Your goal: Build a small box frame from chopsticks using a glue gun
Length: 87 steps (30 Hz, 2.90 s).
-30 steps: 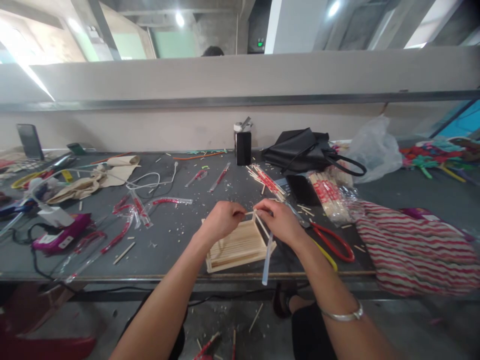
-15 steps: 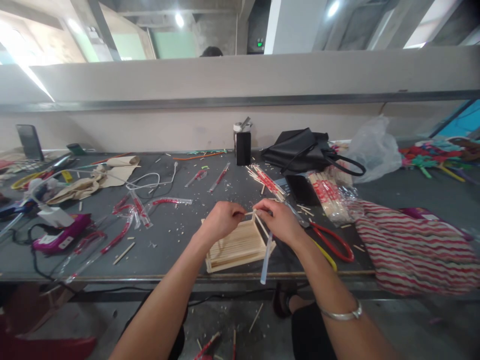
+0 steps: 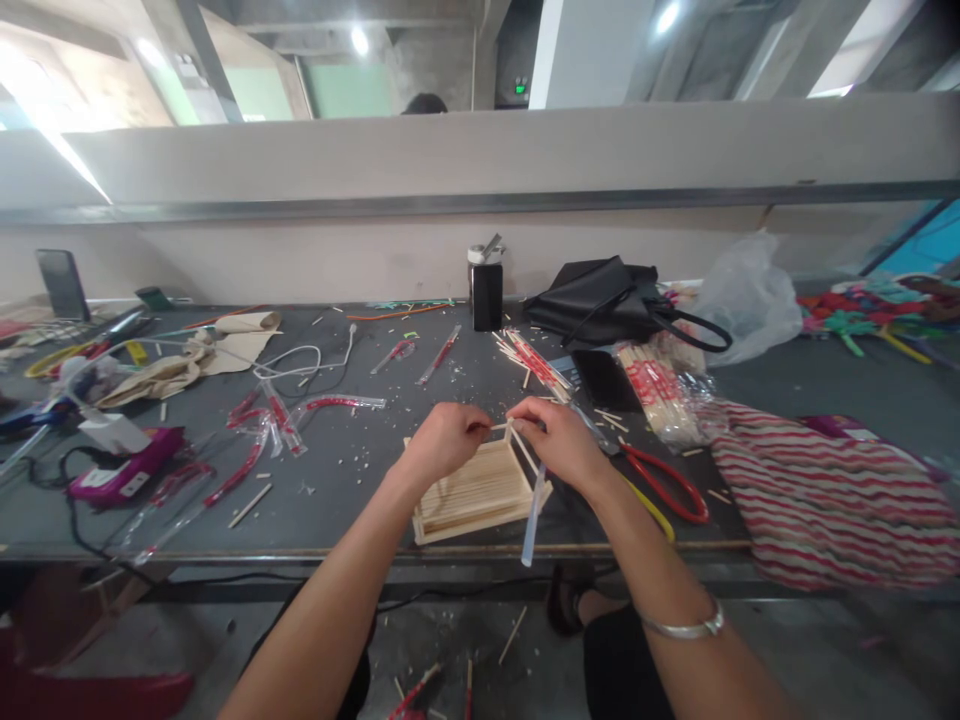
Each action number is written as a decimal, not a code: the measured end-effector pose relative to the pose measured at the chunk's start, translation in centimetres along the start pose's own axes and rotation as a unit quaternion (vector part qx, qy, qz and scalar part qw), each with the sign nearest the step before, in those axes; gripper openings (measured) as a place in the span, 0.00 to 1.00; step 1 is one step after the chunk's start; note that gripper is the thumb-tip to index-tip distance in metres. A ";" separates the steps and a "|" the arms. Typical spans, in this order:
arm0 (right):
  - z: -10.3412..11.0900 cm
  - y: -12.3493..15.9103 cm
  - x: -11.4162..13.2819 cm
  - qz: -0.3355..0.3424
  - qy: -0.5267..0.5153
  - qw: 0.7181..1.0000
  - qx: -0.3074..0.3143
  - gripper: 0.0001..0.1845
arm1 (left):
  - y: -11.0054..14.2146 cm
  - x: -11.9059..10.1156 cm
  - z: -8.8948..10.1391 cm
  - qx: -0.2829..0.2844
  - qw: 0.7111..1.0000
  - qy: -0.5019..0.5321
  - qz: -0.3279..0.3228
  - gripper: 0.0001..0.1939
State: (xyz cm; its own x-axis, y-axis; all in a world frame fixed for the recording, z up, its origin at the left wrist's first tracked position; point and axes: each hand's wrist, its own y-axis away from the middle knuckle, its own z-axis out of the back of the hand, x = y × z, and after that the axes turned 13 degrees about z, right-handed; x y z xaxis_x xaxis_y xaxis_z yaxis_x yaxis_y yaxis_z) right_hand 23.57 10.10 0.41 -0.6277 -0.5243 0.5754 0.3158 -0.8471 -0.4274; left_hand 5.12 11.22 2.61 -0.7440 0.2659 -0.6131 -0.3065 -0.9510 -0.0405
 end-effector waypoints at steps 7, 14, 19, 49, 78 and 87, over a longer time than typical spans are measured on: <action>0.0 0.0 0.1 0.007 0.001 1.000 -0.001 0.06 | 0.2 -0.2 0.2 -0.006 1.000 0.000 0.011 0.12; -0.1 0.0 0.0 0.010 0.000 1.000 -0.002 0.06 | 0.0 0.0 0.0 -0.002 1.000 0.008 0.005 0.13; 0.0 0.0 0.1 0.009 0.000 1.000 0.000 0.06 | 0.0 0.1 -0.1 -0.003 1.000 0.015 0.005 0.13; 0.0 0.0 0.3 0.002 -0.001 1.000 -0.003 0.06 | 2.4 3.5 4.3 -0.085 0.987 0.068 0.120 0.21; -0.2 0.0 0.3 -0.002 0.006 1.000 -0.007 0.06 | 2.3 3.4 0.2 -0.045 0.843 0.470 0.256 0.39; -0.2 -0.1 0.3 -0.003 0.009 1.000 -0.008 0.06 | 2.1 2.9 0.4 -0.043 0.839 0.468 0.275 0.36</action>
State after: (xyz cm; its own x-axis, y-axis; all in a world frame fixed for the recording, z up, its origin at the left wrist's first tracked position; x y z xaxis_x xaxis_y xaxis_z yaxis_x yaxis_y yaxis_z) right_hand 23.17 10.01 0.46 -0.6425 -0.5181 0.5646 0.3018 -0.8484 -0.4350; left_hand 2.06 10.02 1.00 0.0450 -0.4182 -0.9072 0.0033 -0.9081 0.4187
